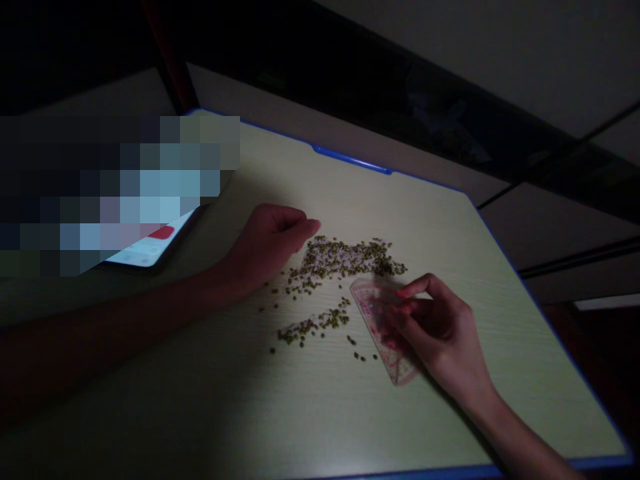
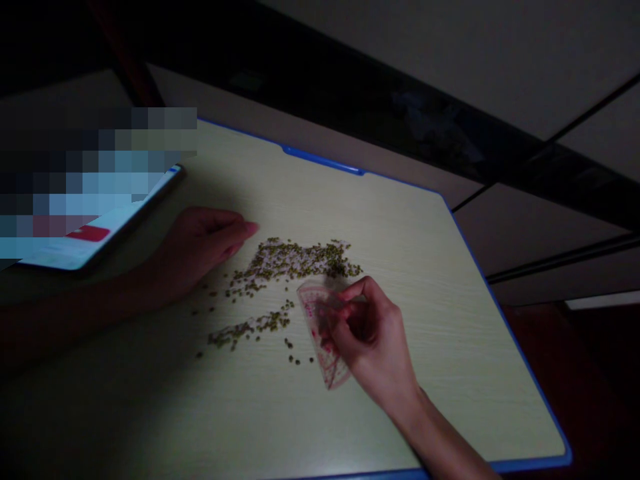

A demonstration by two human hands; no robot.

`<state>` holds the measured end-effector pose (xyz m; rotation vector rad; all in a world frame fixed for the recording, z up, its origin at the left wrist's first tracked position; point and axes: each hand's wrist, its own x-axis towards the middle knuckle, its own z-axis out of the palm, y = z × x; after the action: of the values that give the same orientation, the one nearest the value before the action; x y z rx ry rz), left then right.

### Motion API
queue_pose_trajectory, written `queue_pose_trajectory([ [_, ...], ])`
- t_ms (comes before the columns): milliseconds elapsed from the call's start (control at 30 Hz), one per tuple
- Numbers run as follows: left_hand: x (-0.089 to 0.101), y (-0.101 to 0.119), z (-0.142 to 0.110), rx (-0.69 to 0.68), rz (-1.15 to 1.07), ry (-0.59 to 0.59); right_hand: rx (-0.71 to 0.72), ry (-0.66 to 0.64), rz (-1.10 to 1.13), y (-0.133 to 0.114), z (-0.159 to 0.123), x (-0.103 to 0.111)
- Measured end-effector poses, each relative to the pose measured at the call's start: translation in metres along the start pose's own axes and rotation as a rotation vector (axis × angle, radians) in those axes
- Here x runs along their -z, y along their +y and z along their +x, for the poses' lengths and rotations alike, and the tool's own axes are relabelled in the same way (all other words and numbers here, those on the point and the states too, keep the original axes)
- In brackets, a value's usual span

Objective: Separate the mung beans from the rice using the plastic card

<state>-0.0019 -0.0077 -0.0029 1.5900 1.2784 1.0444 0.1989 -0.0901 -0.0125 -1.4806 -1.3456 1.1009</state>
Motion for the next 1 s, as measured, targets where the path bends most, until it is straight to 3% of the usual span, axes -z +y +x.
queue_pose_trajectory([
  [233,0.0,-0.003,0.002,-0.03,-0.044,-0.007,-0.06,0.073,0.042,-0.001,-0.005,0.002],
  [633,0.0,-0.004,0.002,-0.029,-0.007,-0.016,-0.087,0.083,0.069,0.003,-0.017,0.019],
  [733,0.0,-0.004,0.002,-0.017,-0.008,-0.002,0.015,0.069,0.107,0.0,-0.01,0.035],
  [900,-0.001,-0.003,0.002,0.005,-0.019,0.011,0.373,0.279,-0.053,-0.007,0.029,0.075],
  [1000,-0.001,-0.003,0.002,0.027,-0.018,0.015,0.437,0.274,-0.137,-0.002,0.053,0.089],
])
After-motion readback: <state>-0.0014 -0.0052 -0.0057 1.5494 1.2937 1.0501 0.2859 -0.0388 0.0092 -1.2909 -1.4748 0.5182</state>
